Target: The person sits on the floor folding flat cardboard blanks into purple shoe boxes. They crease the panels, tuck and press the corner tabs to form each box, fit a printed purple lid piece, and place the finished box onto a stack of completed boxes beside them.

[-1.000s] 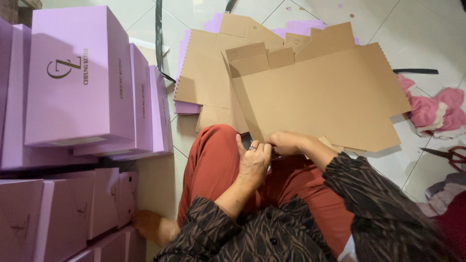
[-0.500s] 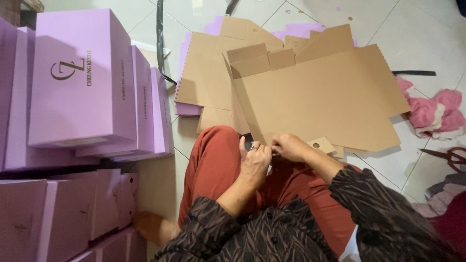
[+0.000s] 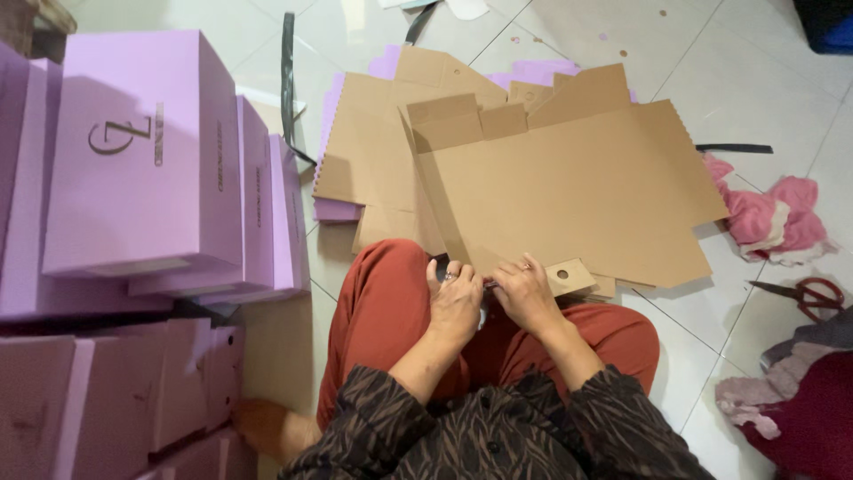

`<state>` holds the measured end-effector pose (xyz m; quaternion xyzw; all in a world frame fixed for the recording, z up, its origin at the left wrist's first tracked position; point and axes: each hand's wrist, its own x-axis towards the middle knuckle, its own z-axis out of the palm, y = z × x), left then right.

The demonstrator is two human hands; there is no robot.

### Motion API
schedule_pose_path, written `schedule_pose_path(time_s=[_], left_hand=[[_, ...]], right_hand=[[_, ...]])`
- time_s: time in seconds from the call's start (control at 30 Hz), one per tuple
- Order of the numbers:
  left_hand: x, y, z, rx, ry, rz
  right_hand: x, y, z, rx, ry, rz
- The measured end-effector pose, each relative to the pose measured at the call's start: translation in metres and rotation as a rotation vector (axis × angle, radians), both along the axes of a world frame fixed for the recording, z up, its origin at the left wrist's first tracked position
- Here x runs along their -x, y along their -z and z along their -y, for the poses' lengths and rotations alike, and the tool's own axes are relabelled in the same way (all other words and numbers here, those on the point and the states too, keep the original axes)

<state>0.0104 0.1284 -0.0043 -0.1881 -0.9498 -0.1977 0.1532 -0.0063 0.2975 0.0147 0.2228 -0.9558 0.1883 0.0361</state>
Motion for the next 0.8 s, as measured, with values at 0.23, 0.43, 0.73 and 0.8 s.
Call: schedule_pose_path(time_s=[0.23,0.43,0.73,0.8], left_hand=[[0.003,-0.015,-0.003,-0.054,0.022,-0.006],[0.013,0.006,-0.012,-0.030,0.125,0.022],[0.014,0.019,-0.004,-0.004,0.126,0.176],[0.013,0.016,-0.002,-0.014,0.125,0.180]], right_hand=[[-0.021,0.017,-0.056,0.760,0.869,-0.312],[-0.006,0.044,-0.076,1.619,1.039,0.272],[0.005,0.029,-0.067,1.774,1.181,0.462],[0.008,0.028,-0.066,1.694,1.136,0.445]])
